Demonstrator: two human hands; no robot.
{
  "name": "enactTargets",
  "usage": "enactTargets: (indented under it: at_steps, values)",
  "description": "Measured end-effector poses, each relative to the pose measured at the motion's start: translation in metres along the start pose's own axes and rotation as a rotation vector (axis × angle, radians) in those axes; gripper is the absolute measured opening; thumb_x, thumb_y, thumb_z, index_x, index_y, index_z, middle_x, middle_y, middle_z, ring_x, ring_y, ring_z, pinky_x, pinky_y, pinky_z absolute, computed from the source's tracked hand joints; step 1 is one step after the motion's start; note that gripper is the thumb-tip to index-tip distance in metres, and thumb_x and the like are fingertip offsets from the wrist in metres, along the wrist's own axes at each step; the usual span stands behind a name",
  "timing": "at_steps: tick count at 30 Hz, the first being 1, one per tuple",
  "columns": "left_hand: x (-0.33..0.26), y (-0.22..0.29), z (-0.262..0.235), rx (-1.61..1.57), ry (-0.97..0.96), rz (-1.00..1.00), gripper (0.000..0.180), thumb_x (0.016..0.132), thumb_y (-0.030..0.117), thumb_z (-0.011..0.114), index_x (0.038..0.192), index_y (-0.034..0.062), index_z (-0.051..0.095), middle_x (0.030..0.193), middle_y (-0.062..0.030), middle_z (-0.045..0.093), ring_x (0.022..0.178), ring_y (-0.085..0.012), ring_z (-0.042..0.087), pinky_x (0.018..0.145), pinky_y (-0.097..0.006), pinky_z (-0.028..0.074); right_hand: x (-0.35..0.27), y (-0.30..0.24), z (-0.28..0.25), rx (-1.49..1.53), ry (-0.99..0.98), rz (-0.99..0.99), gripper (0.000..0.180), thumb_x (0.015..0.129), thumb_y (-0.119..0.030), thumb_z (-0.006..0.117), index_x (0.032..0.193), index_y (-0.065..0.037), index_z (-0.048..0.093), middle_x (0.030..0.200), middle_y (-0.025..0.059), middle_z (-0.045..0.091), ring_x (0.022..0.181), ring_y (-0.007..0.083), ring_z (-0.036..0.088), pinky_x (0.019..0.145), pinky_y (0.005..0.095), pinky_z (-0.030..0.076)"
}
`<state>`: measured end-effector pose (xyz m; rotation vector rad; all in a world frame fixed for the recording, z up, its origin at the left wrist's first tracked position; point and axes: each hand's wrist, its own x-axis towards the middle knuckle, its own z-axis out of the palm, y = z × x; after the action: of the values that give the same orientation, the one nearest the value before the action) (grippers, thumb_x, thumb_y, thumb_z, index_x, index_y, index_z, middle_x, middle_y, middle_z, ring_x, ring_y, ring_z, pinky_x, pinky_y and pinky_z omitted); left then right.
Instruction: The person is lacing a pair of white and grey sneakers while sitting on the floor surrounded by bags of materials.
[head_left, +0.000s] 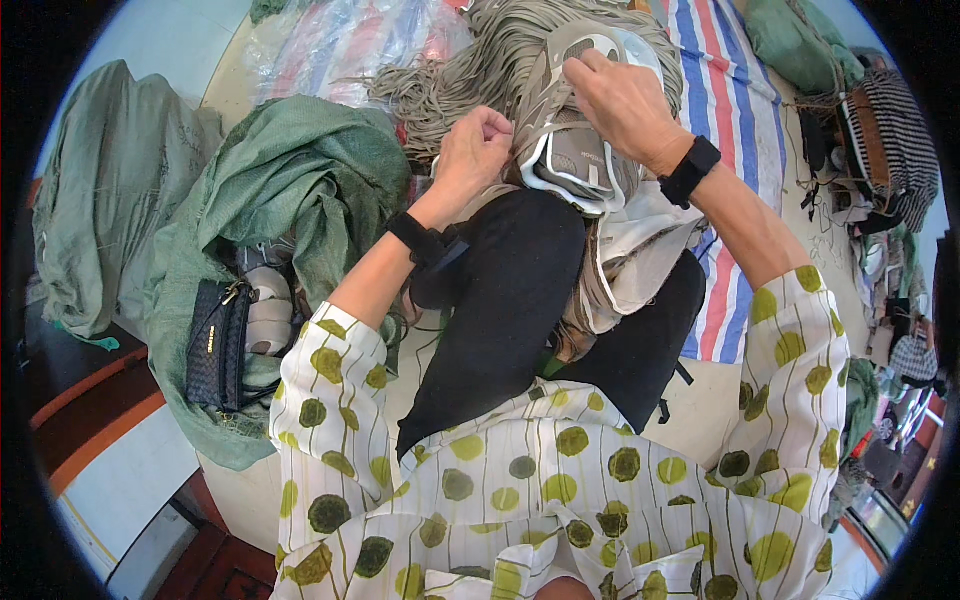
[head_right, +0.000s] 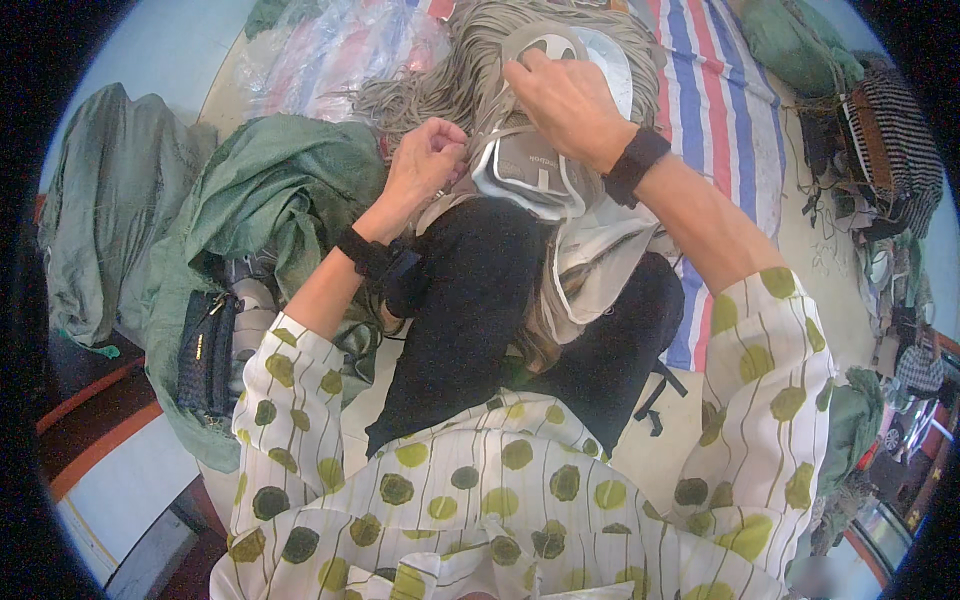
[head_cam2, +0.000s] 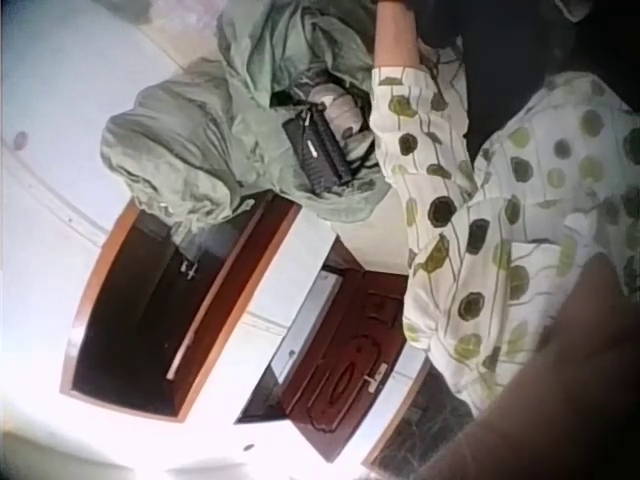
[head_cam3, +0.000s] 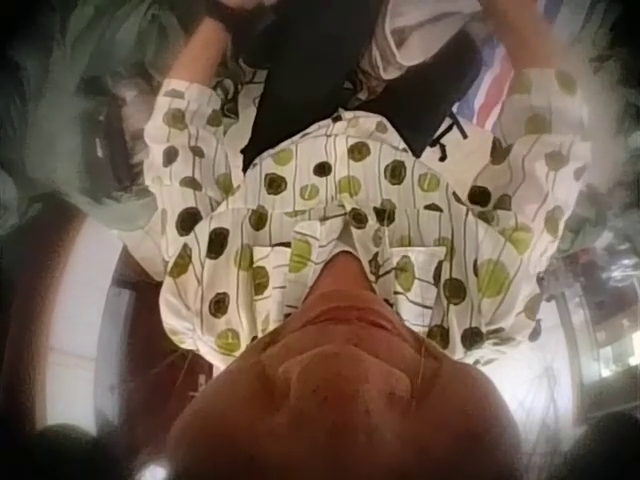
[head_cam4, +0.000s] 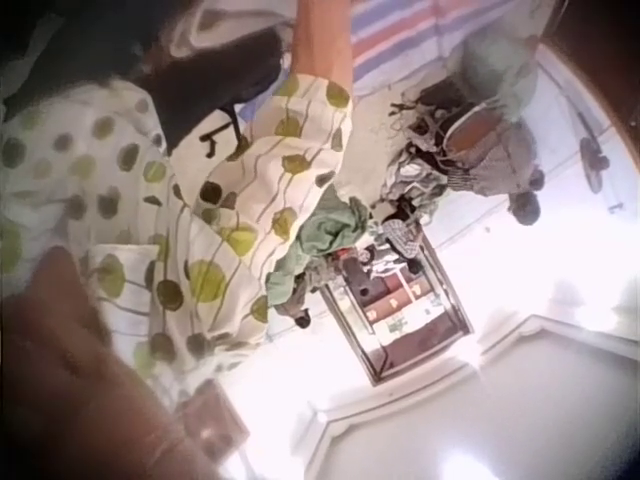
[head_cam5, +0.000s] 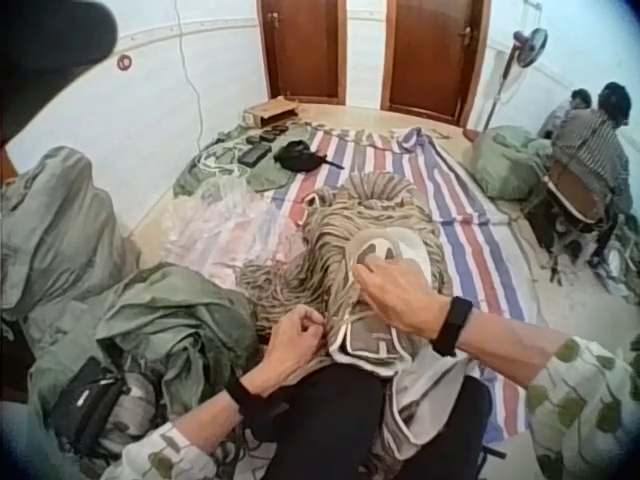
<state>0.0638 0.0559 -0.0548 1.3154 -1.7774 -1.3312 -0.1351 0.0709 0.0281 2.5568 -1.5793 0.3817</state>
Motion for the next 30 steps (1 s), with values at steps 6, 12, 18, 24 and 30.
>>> enactTargets:
  at_steps: [6,12,18,24,30]
  values:
    - [0.004,0.039,0.000,0.045,0.093,0.288,0.017,0.077,0.006,0.052,0.092,0.0009,0.057,0.073,-0.0047,0.057,0.067,-0.0122,0.056,0.062,-0.026,0.045,-0.024,0.000,-0.012,0.059,-0.073,0.101,0.013,0.075,-0.010,0.054,0.085,-0.005,0.048,0.076,0.0112,0.055,0.069,0.0302,0.056,0.057,0.0390,0.043]
    - [0.022,0.053,0.008,0.263,-0.019,0.578,0.016,0.073,0.006,0.054,0.088,0.0046,0.059,0.077,-0.0085,0.053,0.071,-0.0214,0.055,0.064,-0.031,0.044,-0.025,-0.011,-0.017,0.250,-0.073,0.115,0.015,0.075,-0.013,0.054,0.086,-0.005,0.049,0.076,0.0124,0.057,0.070,0.0327,0.057,0.059,0.0415,0.044]
    - [0.031,0.057,0.014,0.382,-0.034,0.792,0.011,0.072,0.006,0.055,0.083,0.0042,0.057,0.072,-0.0090,0.050,0.067,-0.0245,0.053,0.061,-0.034,0.043,-0.034,0.018,-0.015,0.350,-0.159,0.319,0.020,0.080,-0.021,0.051,0.079,-0.001,0.054,0.069,0.0138,0.058,0.060,0.0282,0.058,0.055,0.0368,0.044]
    - [0.023,0.061,0.010,0.265,-0.182,0.594,0.011,0.072,0.007,0.056,0.082,0.0025,0.057,0.070,-0.0078,0.052,0.061,-0.0187,0.050,0.059,-0.030,0.043,-0.043,0.025,-0.022,0.898,-0.530,0.817,0.036,0.086,-0.033,0.048,0.076,0.000,0.057,0.062,0.0028,0.056,0.043,0.0076,0.052,0.042,0.0191,0.045]
    - [0.022,0.063,0.010,0.282,-0.199,0.521,0.012,0.071,0.007,0.057,0.081,0.0024,0.058,0.068,-0.0080,0.054,0.059,-0.0169,0.050,0.057,-0.028,0.043,-0.042,0.020,-0.030,1.038,-0.790,0.857,0.031,0.086,-0.030,0.050,0.074,-0.003,0.060,0.054,-0.0006,0.052,0.045,0.0057,0.049,0.043,0.0212,0.043]
